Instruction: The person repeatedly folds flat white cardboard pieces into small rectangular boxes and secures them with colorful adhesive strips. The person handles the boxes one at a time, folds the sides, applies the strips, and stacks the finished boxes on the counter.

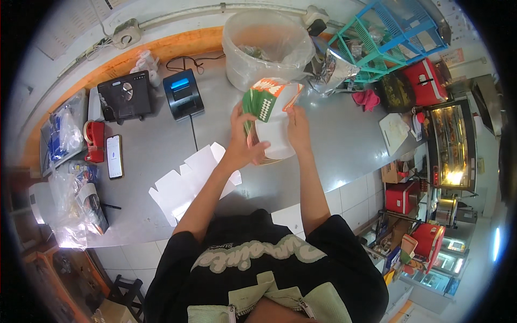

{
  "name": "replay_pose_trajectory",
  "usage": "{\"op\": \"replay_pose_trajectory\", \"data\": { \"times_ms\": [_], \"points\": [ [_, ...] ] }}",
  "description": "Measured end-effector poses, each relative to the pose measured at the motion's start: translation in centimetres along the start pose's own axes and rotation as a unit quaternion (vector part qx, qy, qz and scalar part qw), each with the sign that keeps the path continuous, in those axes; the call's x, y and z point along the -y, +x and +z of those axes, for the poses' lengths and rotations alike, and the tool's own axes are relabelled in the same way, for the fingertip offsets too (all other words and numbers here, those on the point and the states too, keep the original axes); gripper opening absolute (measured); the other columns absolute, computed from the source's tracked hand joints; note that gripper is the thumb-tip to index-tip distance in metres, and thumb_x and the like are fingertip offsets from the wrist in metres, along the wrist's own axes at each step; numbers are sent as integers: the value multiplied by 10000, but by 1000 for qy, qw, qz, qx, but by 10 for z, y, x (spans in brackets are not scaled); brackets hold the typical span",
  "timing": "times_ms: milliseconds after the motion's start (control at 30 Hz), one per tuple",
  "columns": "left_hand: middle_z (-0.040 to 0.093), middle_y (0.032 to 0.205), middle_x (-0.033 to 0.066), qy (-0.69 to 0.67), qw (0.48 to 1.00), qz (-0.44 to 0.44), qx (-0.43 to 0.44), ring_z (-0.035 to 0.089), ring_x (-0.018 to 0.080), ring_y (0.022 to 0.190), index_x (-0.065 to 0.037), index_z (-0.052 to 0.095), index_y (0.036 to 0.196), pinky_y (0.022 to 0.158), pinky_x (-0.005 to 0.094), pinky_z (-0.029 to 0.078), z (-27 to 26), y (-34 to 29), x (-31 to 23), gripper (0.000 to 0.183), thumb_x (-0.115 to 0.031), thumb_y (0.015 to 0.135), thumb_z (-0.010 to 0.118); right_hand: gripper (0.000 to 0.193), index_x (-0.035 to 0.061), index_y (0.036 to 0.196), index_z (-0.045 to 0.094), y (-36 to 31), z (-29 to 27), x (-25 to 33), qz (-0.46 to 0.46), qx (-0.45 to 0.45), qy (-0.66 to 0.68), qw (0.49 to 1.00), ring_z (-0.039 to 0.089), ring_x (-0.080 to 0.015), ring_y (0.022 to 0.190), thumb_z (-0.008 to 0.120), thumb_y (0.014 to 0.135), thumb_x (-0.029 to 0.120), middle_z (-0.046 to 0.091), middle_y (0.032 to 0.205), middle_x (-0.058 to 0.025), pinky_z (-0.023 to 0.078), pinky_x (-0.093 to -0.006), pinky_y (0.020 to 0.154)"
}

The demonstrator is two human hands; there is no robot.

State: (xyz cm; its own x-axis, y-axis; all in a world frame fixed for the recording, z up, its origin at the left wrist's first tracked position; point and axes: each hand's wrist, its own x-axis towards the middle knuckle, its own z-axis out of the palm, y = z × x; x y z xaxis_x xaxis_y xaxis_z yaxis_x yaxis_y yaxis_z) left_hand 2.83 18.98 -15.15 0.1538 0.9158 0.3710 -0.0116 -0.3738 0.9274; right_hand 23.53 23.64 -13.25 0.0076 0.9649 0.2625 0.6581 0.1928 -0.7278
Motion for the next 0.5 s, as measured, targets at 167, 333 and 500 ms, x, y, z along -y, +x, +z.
{"op": "replay_pose_trajectory", "data": {
  "times_ms": [167,333,500],
  "points": [
    [47,1590,286,61,993,-88,-40,37,468,1511,-183,462,1366,1212,499,170,22,29,-17,729,39,695,638,318,27,1311,503,-2,-5,9,73,48,-34,996,563,-433,1049,497,1004,112,559,1187,-243,457,-453,903],
    [-21,1614,276,18,981,-176,-74,134,496,1491,-280,443,1435,1122,395,387,38,23,-17,943,189,617,428,811,122,1583,80,-16,-2,41,-73,25,-40,996,574,-445,1106,474,899,-65,384,1423,-302,442,-454,1014],
    [-45,1618,303,16,977,-213,-17,97,490,1501,-319,356,1506,1126,403,381,35,18,-13,1001,175,637,405,969,231,1612,25,-28,-9,39,55,156,-162,973,626,-444,1040,461,826,-133,431,1386,-298,516,-471,907]
  ]
}}
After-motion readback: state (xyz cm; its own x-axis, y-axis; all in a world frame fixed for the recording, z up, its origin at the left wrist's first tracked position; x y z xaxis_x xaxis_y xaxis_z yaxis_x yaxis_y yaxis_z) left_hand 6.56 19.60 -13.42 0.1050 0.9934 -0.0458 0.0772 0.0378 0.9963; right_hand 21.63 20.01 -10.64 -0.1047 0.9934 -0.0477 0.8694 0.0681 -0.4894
